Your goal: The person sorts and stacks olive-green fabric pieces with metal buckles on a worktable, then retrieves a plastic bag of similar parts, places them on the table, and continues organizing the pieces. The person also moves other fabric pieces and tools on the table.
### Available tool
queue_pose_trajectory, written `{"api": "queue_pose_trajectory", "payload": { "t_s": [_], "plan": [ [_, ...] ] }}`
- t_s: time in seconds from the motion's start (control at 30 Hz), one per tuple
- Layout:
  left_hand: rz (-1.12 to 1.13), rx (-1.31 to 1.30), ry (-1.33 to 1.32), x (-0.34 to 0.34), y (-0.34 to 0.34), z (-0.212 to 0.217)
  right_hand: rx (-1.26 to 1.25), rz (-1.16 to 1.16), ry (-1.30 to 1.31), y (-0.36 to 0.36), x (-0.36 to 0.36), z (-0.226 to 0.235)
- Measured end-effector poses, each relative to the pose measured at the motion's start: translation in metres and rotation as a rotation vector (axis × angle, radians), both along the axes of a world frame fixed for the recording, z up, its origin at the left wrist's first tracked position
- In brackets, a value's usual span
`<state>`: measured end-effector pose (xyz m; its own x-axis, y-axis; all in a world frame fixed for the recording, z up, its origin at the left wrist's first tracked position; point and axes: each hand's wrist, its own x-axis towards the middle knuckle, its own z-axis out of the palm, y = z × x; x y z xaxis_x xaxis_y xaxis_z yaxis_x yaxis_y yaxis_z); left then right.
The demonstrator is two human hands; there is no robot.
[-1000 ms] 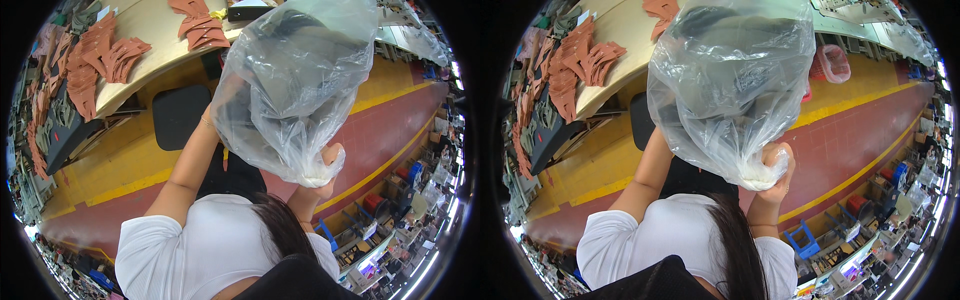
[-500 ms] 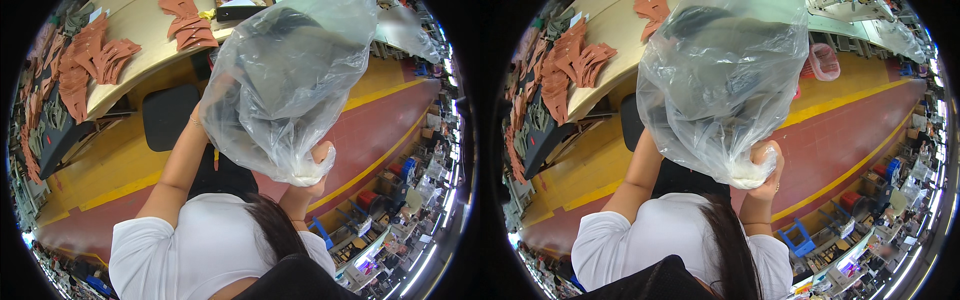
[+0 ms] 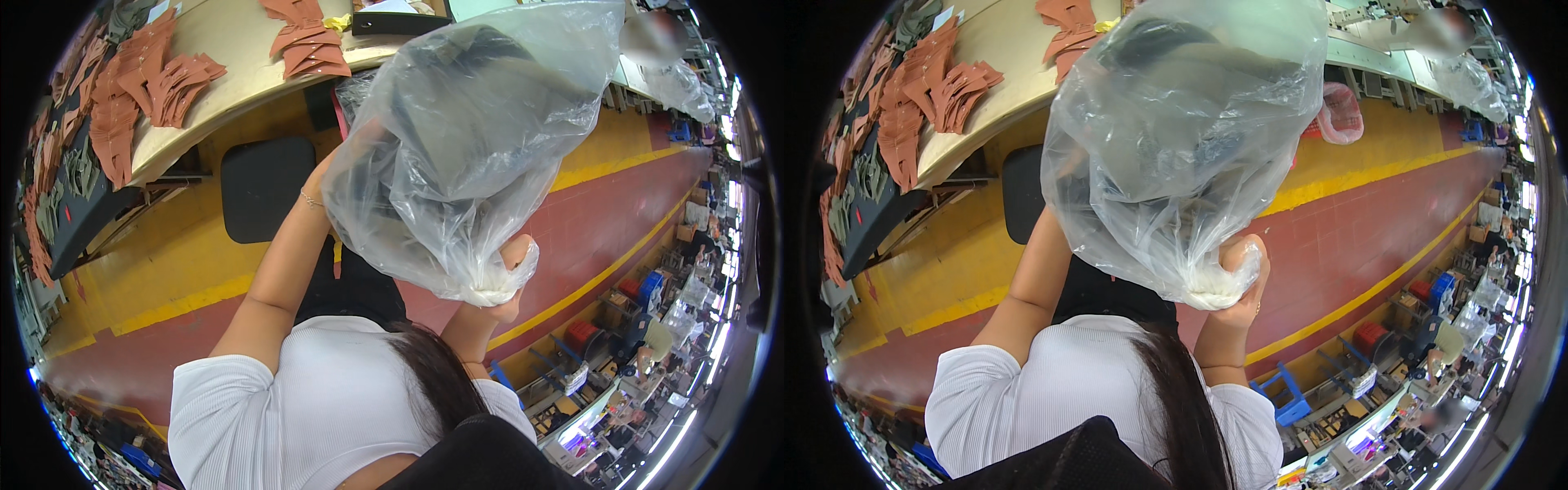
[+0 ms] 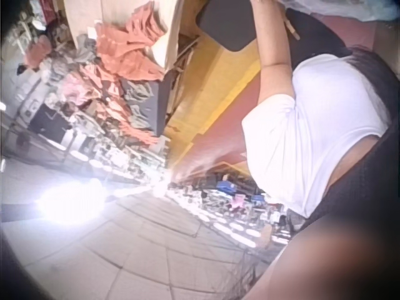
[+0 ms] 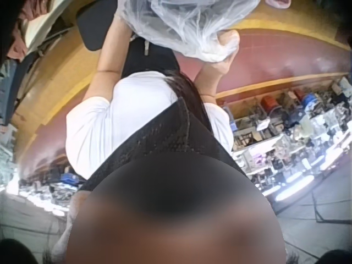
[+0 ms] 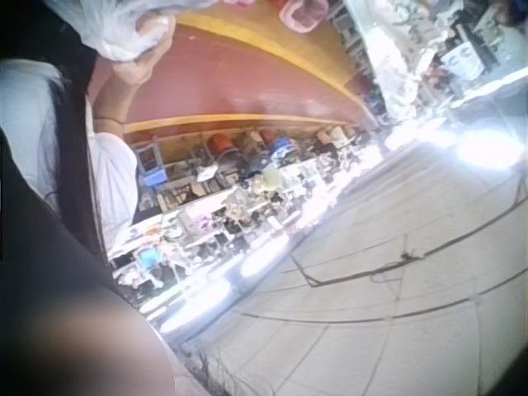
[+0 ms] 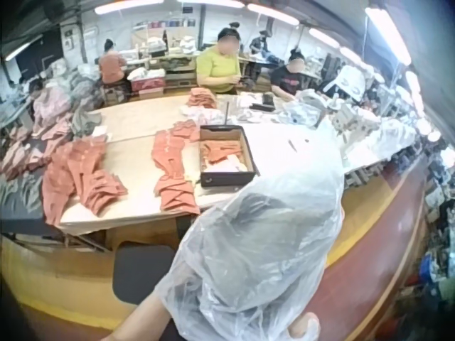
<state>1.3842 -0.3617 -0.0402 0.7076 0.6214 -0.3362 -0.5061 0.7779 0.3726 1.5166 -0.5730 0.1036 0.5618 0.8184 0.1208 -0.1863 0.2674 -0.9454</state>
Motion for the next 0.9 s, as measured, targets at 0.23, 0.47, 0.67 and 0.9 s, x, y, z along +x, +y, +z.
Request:
{"api": "queue_pose_trajectory", "payload": {
  "t_s": [0.23, 0.47, 0.67, 0.9],
  "plan": [
    [0.021, -0.073, 0.017, -0.019, -0.028, -0.007, 0.116, 0.017, 0.088, 0.035, 0.003, -0.006],
    [0.121, -0.211, 0.478, -0.162, -0.091, -0.005, -0.311, 0.439, 0.171, 0.051, -0.124, -0.036],
    [0.255, 0.417, 0.716, -0.358, -0.141, 0.013, -0.479, 0.775, 0.22, 0.052, -0.3, -0.074],
    [0.433, 1.033, 1.327, -0.591, -0.206, 0.088, -0.392, 1.138, 0.038, 0.052, -0.546, -0.055]
  ]
}}
